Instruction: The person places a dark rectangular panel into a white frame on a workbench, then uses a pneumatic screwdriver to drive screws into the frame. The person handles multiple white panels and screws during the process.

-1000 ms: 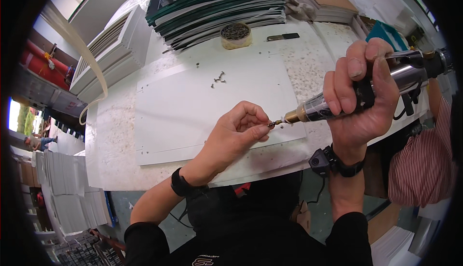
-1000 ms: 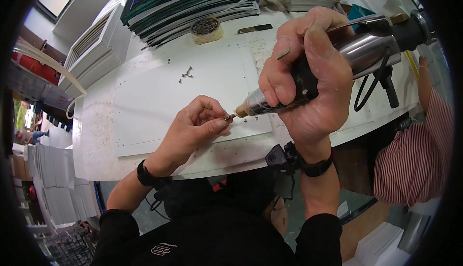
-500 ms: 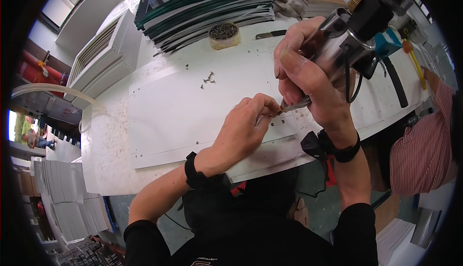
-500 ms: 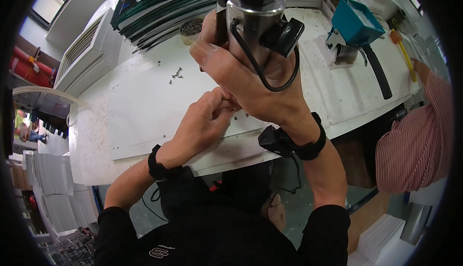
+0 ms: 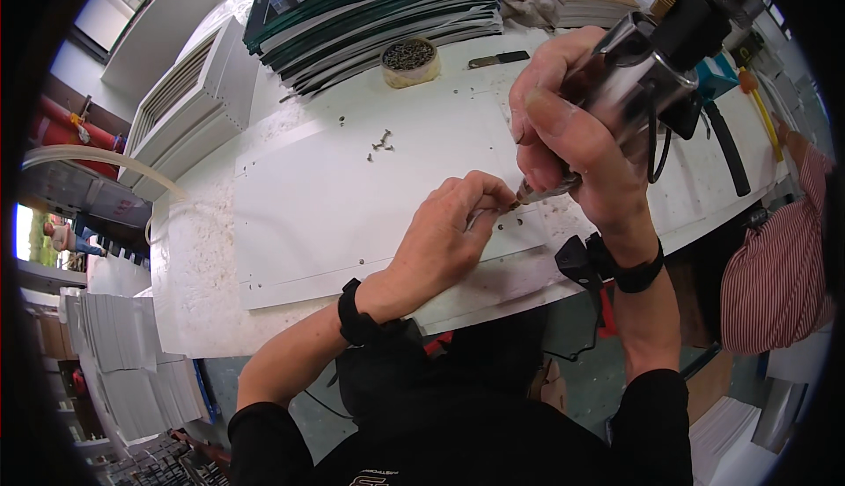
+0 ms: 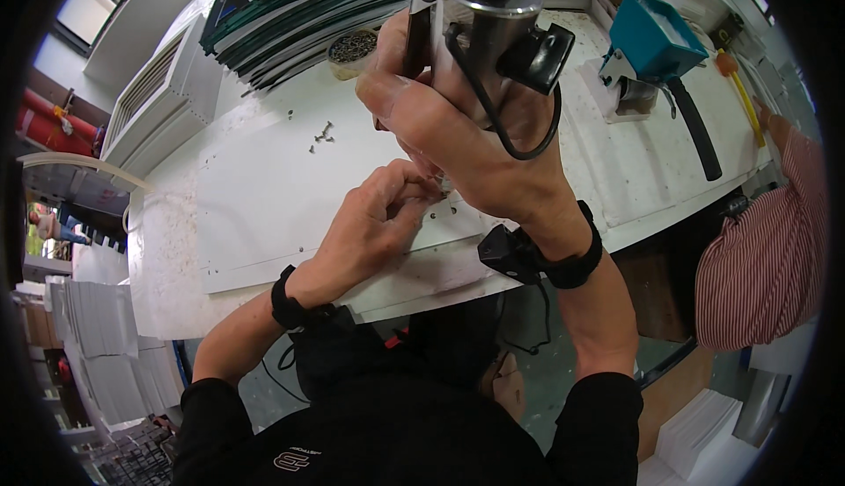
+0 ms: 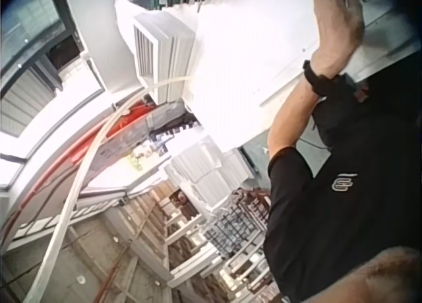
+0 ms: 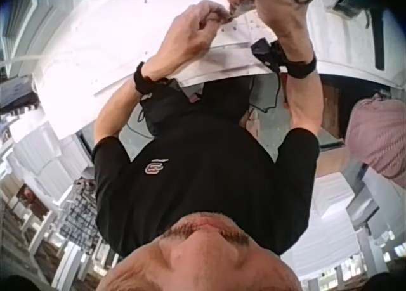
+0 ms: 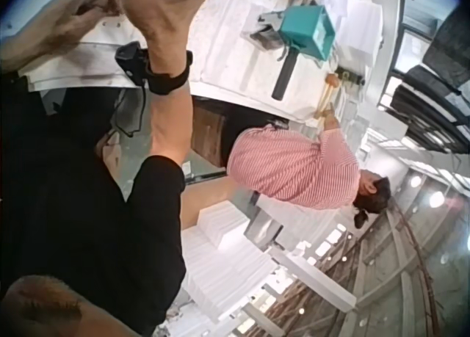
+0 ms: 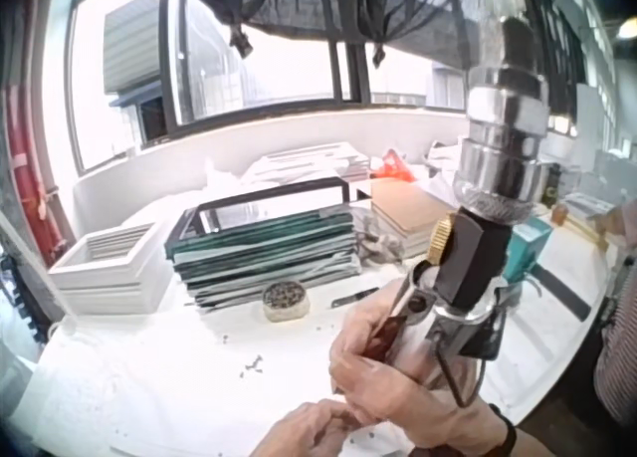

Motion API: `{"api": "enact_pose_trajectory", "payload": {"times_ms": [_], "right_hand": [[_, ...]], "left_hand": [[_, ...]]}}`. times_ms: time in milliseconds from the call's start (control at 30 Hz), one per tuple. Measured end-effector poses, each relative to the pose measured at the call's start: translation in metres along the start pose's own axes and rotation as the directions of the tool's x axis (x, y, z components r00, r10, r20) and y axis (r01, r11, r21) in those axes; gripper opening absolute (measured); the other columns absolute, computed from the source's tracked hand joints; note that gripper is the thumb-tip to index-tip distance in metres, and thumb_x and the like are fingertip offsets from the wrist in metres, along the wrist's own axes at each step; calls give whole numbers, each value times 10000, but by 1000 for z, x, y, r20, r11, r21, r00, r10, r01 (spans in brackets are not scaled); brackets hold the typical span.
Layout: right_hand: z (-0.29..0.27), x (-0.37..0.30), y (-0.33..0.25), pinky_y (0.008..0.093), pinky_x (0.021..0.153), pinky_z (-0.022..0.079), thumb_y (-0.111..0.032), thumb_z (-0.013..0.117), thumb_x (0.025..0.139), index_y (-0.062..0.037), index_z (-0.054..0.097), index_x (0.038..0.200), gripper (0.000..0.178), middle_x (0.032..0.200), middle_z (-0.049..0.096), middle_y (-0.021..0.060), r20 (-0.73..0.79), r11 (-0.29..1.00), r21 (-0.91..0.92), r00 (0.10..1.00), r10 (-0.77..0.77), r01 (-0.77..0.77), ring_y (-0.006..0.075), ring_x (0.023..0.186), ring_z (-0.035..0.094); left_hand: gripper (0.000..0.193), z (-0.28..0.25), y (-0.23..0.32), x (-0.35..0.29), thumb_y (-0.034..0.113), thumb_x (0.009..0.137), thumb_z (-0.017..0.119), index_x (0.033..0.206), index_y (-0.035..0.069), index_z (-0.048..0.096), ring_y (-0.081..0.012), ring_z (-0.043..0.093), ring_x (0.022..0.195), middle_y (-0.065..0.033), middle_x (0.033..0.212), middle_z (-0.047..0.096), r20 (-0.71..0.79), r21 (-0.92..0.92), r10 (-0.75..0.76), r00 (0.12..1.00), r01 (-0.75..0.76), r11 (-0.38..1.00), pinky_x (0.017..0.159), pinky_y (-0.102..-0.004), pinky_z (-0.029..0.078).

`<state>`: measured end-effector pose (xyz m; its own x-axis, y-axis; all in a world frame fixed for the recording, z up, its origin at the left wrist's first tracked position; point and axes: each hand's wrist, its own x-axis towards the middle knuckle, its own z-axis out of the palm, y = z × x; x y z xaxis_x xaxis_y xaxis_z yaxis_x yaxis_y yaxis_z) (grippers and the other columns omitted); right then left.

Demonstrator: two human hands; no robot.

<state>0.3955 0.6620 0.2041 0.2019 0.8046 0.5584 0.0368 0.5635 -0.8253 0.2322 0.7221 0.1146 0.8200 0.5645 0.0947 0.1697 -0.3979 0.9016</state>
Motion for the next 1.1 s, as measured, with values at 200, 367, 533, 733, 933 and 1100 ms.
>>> {"api": "enact_pose_trajectory", "payload": {"times_ms": [200, 367, 533, 733, 933, 1100], "right_hand": [[1, -4, -2, 239, 428, 421, -151, 648, 960, -29, 523, 940, 176, 776, 581, 98, -30, 996, 24, 996, 84, -83, 85, 475, 483], [-3, -2, 4, 235, 425, 399, -154, 655, 956, -37, 521, 935, 180, 743, 571, 85, 15, 997, 32, 998, 65, -65, 80, 477, 475], [-1, -3, 13, 230, 426, 377, -144, 663, 945, -45, 514, 921, 180, 701, 554, 56, 59, 998, -57, 998, -17, 20, 73, 488, 476], [-1, -10, 28, 242, 430, 377, -100, 674, 909, -59, 503, 905, 175, 724, 566, 62, 91, 1000, -19, 996, -13, 15, 81, 507, 484], [3, -8, 10, 238, 433, 392, -160, 681, 909, -50, 510, 967, 212, 815, 586, 95, 134, 986, -24, 977, 166, -165, 77, 506, 479], [-2, -7, -14, 223, 409, 396, -243, 661, 960, -36, 491, 1079, 293, 905, 558, 136, 106, 996, 89, 994, -21, 12, 57, 447, 399]], "left_hand": [[171, 1, -2, 2, 16, 947, 597, 1115, 49, 595, -307, 633, 974, -94, 1000, 764, -5, 41, 49, 999, -49, 998, 888, -404, 482], [232, 3, 2, -2, -5, 949, 551, 1178, 29, 568, -328, 624, 1022, -143, 1083, 716, -31, 49, 58, 998, -57, 997, 912, -428, 487], [300, 6, -1, -5, -17, 944, 533, 1242, 21, 531, -353, 615, 1062, -190, 1141, 649, -49, 101, 41, 998, -36, 994, 930, -452, 488], [322, 4, -3, -5, -24, 931, 538, 1250, 11, 516, -381, 600, 1087, -205, 1135, 640, -24, 156, 110, 994, -105, 982, 941, -461, 480], [309, -4, -4, -10, 10, 953, 557, 1258, 1, 506, -383, 618, 1077, -219, 1125, 646, -6, 94, 75, 997, -74, 993, 939, -462, 492], [238, -57, -4, -22, 49, 970, 636, 1201, 19, 590, -233, 677, 884, -128, 1029, 697, -117, 246, 29, 993, 1, 969, 811, -346, 550]]}}
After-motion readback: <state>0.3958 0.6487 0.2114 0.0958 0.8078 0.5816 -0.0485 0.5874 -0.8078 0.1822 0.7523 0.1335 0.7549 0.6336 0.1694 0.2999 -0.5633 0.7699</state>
